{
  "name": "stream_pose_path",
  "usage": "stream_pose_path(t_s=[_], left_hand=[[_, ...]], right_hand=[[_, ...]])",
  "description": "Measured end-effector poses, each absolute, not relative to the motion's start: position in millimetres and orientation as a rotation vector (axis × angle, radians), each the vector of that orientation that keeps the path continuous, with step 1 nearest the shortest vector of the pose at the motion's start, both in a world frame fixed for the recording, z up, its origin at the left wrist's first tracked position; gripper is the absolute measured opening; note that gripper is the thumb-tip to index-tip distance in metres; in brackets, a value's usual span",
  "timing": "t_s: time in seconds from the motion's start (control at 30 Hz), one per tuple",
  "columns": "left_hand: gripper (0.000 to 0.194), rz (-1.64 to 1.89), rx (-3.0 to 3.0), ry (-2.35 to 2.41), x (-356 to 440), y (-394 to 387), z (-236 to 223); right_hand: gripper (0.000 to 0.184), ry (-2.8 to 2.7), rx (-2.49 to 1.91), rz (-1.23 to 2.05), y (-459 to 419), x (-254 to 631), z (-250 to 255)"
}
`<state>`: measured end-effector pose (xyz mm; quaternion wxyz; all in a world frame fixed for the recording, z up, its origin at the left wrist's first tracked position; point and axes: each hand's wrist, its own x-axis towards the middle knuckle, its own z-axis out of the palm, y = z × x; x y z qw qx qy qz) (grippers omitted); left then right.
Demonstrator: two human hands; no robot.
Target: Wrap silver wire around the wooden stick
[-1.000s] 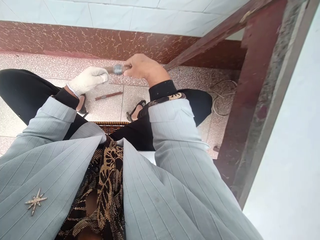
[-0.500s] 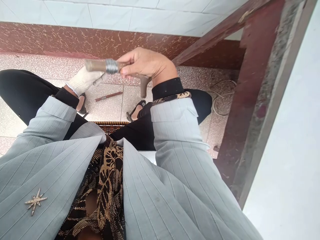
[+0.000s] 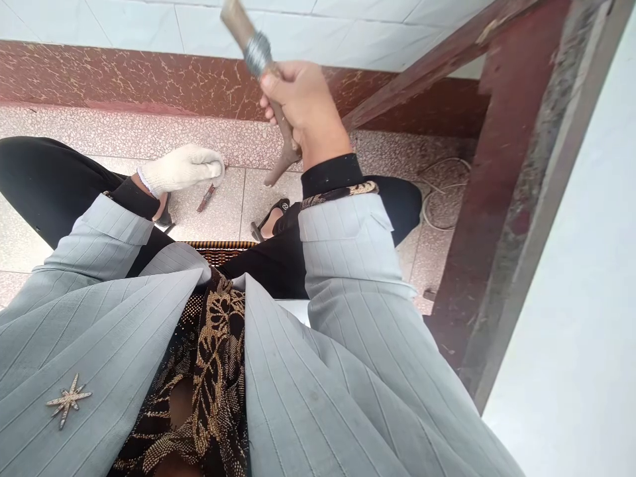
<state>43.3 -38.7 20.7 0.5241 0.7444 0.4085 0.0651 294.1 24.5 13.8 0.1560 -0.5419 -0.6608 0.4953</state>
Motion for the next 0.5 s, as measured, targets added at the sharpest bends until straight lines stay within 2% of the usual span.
stream_pose_path(t_s=[0.13,0.27,0.4,0.5], left_hand=[[0.024,0.223,1.841,0.956,39,-38,26],[0.025,0.369,1.814,1.021,30,-33,27],[0.022,0.471,1.767,1.120,24,-29,29],[0.020,0.521,1.739,1.218,22,-27,31]], right_hand=[[0.047,-1.892,-1.680,1.376,26,292,4],[0.017,-2.116,-1.844,1.347,22,283,16],[0.020,-2.432,-1.768,1.404,21,280,17],[0.019,-2.489,-1.580,1.785,22,280,9]])
